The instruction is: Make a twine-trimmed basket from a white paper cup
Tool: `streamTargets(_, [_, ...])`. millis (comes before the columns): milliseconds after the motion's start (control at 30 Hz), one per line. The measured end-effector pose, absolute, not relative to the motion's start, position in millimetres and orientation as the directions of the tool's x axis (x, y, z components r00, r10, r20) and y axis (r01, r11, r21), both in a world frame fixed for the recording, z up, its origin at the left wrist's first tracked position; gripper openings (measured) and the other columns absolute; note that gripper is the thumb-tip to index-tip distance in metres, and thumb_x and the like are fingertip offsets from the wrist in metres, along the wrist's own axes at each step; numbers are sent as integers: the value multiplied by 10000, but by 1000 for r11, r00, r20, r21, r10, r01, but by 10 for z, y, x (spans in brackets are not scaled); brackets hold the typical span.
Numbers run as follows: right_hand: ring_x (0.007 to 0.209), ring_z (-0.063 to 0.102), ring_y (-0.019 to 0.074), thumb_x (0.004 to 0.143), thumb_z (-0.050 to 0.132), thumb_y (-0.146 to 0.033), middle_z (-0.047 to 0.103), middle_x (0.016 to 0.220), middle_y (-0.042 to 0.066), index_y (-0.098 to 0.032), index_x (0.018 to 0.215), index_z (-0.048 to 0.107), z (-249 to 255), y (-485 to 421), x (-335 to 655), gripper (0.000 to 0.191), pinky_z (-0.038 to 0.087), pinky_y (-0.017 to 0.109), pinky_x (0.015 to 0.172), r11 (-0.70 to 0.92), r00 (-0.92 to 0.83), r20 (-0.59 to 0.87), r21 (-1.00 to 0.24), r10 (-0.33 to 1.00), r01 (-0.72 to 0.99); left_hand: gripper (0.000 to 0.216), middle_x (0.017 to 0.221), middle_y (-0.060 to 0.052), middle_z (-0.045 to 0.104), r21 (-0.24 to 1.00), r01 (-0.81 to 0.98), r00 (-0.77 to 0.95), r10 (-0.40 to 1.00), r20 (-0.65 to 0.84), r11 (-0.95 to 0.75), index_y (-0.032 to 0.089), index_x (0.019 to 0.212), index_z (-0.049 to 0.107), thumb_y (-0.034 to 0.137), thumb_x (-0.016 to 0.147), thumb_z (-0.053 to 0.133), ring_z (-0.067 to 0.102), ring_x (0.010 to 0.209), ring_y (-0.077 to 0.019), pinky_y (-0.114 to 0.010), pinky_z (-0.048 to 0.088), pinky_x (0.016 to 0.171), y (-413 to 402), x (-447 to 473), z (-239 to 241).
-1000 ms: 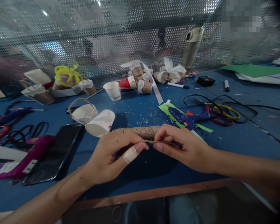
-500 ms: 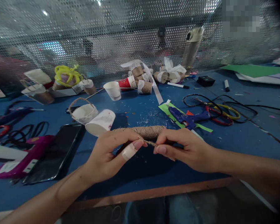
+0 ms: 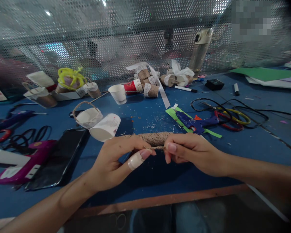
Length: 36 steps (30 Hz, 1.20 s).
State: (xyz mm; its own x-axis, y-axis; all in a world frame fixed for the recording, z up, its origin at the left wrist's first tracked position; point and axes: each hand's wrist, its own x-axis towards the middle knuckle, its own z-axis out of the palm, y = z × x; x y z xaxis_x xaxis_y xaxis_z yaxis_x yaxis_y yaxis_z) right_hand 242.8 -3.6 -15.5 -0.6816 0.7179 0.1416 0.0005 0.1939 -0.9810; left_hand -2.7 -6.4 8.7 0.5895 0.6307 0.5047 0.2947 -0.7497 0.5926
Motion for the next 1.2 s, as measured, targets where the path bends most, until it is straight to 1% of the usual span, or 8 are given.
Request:
streamTargets(100, [547,318,70,1056,469,-450,371,626,-73,-162,908,636,-128,-52,2417,364,243,220,493,109,-680,84,-994,728,-5,136,849,-10,799,604,297,587,641,495,-739,214,942,722,163,962,597,674,584,-111,-194,485,480,-56,-23,83])
streamTargets(200, [519,239,65,1015,566,-439,315,600,-107,-183,963,560,-106,-61,2398,261,196,213,474,-27,-682,22,-998,731,-61,133,869,-7,803,598,286,601,626,497,-749,212,958,723,167,964,598,672,573,-104,-190,492,494,-45,-29,71])
streamTargets(300, [512,239,54,949,682,-400,324,594,-118,-192,866,500,-107,-51,2380,288,185,205,471,-73,-681,16,-992,733,-101,139,870,4,802,583,296,597,623,505,-756,212,980,725,152,964,600,633,518,-76,-178,483,496,-40,-38,59])
streamTargets(433, [511,288,48,954,670,-398,390,623,-101,-193,816,476,-148,-25,2369,313,214,202,471,-136,-699,35,-973,714,-187,129,846,-6,802,566,308,597,619,511,-765,215,971,730,163,960,612,651,541,-96,-191,505,519,-44,-45,57])
streamTargets(567, [535,347,49,972,651,-380,442,632,-86,-183,825,490,-165,-11,2366,294,257,195,491,-127,-716,37,-976,698,-175,132,846,-10,806,576,292,598,616,513,-763,213,972,727,163,960,606,637,514,-90,-185,486,483,-43,-47,63])
streamTargets(733, [506,344,44,982,629,-410,445,600,-91,-184,822,478,-141,-6,2358,315,242,187,472,-126,-736,18,-982,677,-140,133,812,-11,798,543,293,614,591,524,-787,204,976,726,147,954,608,703,621,-120,-202,546,588,-36,-49,59])
streamTargets(933, [479,326,36,991,618,-384,460,586,-92,-181,828,487,-143,-15,2365,292,242,177,454,-177,-776,9,-972,631,-155,101,787,-16,793,476,252,616,519,593,-843,187,958,719,172,955,619,732,659,-129,-207,544,614,-25,-59,44])
streamTargets(1200, [479,347,40,996,595,-434,442,599,-86,-171,811,525,-150,-6,2373,329,252,169,428,-171,-808,-46,-983,588,-68,97,745,4,777,496,307,606,569,557,-812,222,947,708,168,939,628,715,617,-146,-244,542,596,-47,-58,87])
